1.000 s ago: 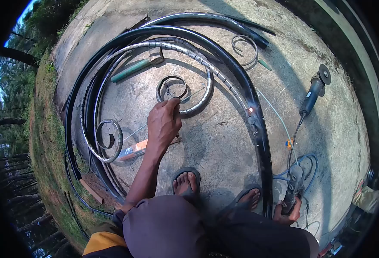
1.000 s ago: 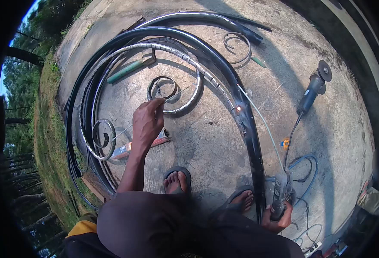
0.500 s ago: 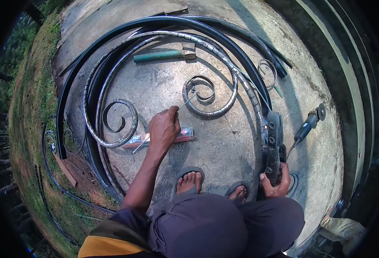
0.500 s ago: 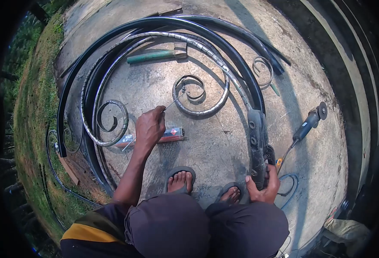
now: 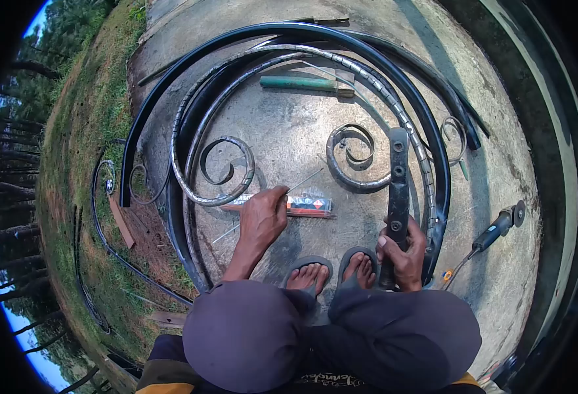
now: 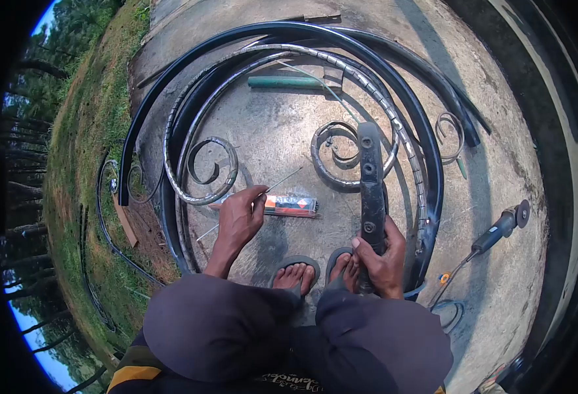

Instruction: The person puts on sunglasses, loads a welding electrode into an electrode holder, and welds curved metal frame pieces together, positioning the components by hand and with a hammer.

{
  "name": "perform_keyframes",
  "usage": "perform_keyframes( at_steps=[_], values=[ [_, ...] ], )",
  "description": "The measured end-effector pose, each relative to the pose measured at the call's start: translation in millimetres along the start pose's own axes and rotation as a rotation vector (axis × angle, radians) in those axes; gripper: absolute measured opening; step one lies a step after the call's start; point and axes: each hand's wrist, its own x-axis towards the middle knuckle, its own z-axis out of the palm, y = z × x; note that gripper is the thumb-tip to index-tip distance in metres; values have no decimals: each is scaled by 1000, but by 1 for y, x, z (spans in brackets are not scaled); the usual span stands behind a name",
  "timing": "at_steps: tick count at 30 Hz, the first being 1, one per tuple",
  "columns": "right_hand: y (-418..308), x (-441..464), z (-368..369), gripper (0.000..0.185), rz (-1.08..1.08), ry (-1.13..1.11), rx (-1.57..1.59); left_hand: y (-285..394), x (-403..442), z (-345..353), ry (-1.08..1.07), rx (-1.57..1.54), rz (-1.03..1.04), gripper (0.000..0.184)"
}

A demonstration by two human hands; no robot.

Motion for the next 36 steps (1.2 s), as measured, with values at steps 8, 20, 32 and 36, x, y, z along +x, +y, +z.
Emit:
perform_keyframes(
  at_steps=[8,20,32,36],
  values=[
    [12,-8,-20,27,56,-103,50,30,-22,23,-203,36,-85,23],
    [14,-69,-85,41,-182,457,-656,107,44,33,-215,89,237,24],
    [38,-127,-101,50,-118,724,-1145,103,125,90,-313,-153,284,30],
    [47,-120,-90,53,-97,741,-1154,104,134,100,-294,-135,334,31]
  ],
)
